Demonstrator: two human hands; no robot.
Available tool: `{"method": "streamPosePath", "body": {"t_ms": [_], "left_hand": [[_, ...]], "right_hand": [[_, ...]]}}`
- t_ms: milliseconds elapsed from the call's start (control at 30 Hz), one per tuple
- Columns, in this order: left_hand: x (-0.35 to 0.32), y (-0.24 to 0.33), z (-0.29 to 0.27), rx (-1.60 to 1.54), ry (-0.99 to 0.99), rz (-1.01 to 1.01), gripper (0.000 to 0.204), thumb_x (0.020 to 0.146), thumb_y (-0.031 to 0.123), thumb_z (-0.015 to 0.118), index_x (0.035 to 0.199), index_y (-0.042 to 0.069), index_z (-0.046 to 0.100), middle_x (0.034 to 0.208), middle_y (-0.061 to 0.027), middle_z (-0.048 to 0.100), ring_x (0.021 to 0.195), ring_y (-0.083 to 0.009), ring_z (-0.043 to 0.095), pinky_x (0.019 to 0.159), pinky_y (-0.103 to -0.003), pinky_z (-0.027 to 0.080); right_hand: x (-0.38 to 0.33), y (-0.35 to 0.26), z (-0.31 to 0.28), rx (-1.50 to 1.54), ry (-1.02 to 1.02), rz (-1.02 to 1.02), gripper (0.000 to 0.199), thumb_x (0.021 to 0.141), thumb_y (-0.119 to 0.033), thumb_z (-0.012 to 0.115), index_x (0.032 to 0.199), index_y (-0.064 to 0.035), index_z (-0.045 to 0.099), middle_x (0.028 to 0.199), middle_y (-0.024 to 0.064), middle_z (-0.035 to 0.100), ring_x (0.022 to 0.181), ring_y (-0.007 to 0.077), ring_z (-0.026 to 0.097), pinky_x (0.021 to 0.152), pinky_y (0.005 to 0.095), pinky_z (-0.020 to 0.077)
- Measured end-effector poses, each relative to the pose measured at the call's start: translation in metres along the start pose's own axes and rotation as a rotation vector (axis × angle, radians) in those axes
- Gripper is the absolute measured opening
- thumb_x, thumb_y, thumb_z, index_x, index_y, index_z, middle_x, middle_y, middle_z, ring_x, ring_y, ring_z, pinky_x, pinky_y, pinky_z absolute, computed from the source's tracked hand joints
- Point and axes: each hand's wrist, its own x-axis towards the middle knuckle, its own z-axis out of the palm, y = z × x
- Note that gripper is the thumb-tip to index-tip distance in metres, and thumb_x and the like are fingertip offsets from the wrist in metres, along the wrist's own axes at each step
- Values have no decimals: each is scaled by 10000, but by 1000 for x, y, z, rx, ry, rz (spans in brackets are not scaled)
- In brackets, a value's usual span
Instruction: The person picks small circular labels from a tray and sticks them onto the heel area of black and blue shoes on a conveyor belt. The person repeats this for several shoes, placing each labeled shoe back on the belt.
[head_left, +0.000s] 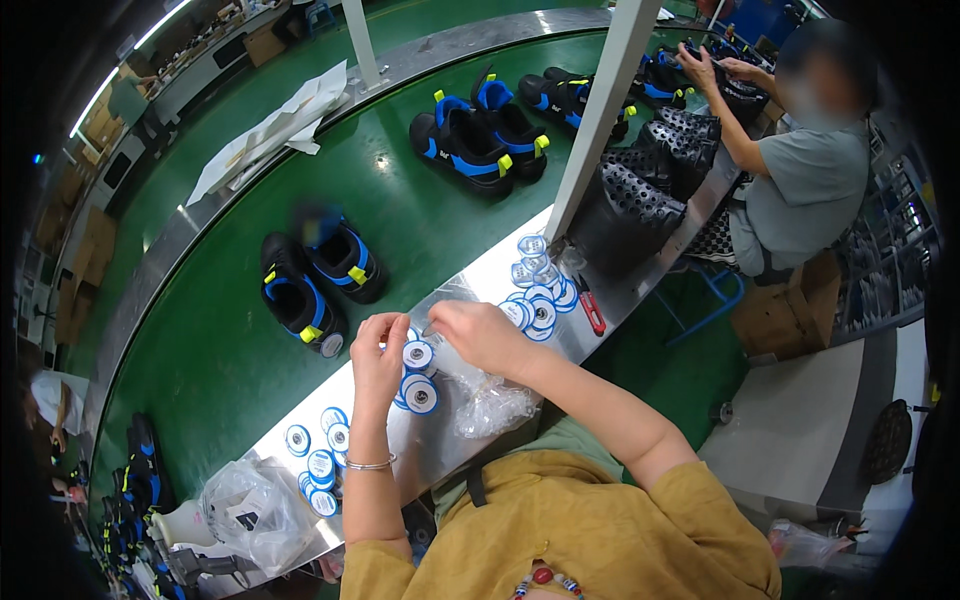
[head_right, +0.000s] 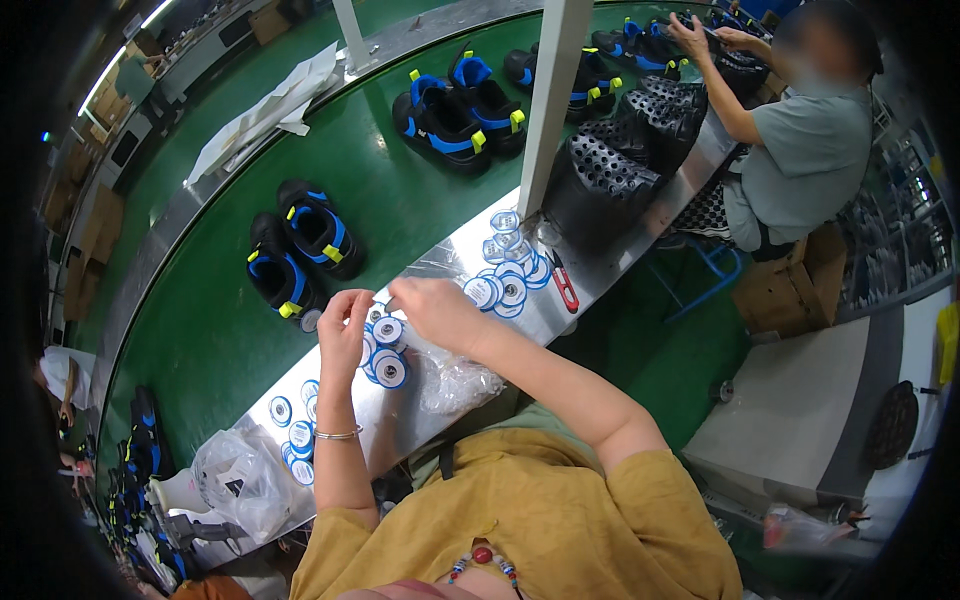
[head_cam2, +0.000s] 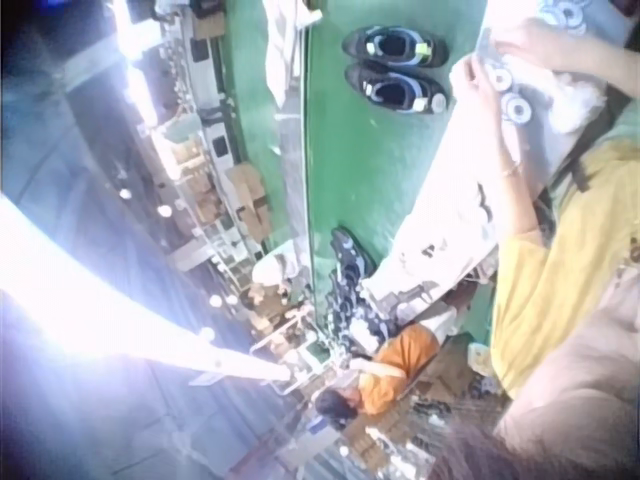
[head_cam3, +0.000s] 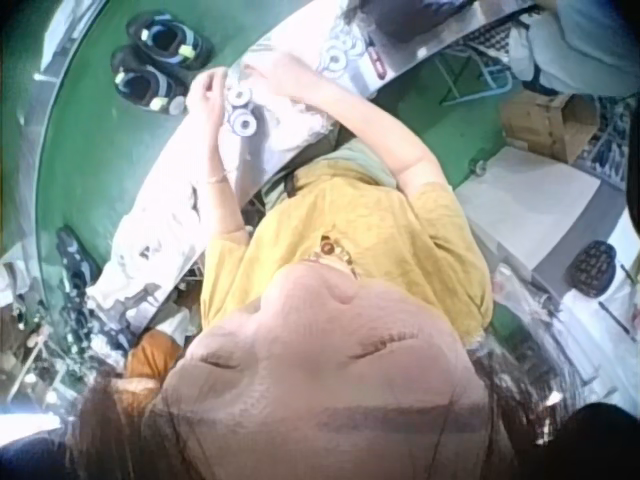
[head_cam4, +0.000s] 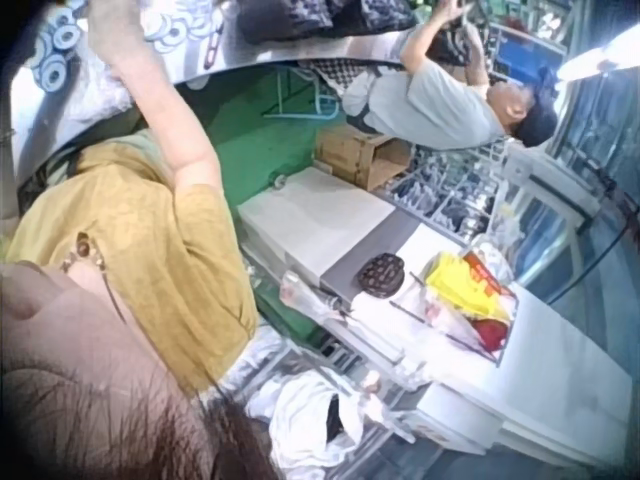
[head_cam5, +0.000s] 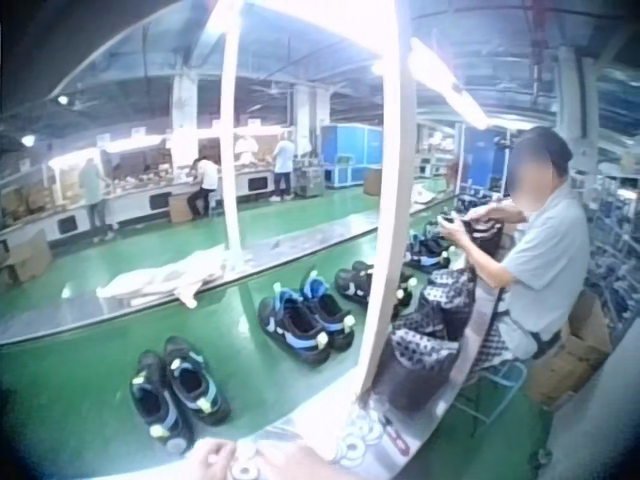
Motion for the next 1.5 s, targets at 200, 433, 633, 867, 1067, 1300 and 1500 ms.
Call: {"method": "streamPosePath", "body": {"t_ms": [200,433,633,867,1067,1300,1500], "left_hand": [[2,18,-1,-221,-205,-151,178,946,139,625,884,-28,642,755,-40,628,692,-81,546,615,-237,441],[-5,19,6,-92,-154,-50,179,953,121,607,833,-9,586,711,-18,571,672,-77,514,595,-230,414],[19,32,11,-50,-184,109,174,968,127,579,871,-14,608,751,-28,605,690,-77,526,612,-229,424],[126,46,76,36,-285,232,324,927,92,574,1237,-2,561,1179,-192,608,969,-311,631,853,-348,492],[221,-2,172,51,-152,281,536,890,50,567,1405,23,422,1201,-204,581,933,-253,624,879,-334,484],[212,-3,156,70,-199,110,361,782,-29,477,1123,-8,596,1128,-219,635,1078,-375,608,941,-404,475],[152,-2,91,29,-363,-93,375,801,-47,471,1156,-16,587,1058,-161,658,922,-237,673,803,-347,533]], "right_hand": [[-5,-5,-2,-86,-83,-122,50,837,-55,585,876,-75,562,829,93,624,812,288,653,680,389,533],[-4,-3,-22,405,-203,382,206,873,-196,659,863,3,609,731,157,640,641,275,619,593,358,471],[-10,18,-28,464,-80,372,153,878,-146,655,883,4,626,693,78,619,617,132,556,579,291,448],[-22,49,-54,560,151,544,104,905,-99,636,874,1,631,695,-35,567,638,33,483,573,215,403],[-21,53,-74,601,6,622,93,932,-96,640,914,-5,631,758,-57,566,682,6,489,589,192,396],[-19,80,-85,529,63,614,89,918,-87,654,900,-2,638,756,-60,583,677,5,512,585,190,414],[21,96,-82,218,67,488,130,880,-151,652,877,-22,644,643,106,608,549,170,570,523,313,429]]}}
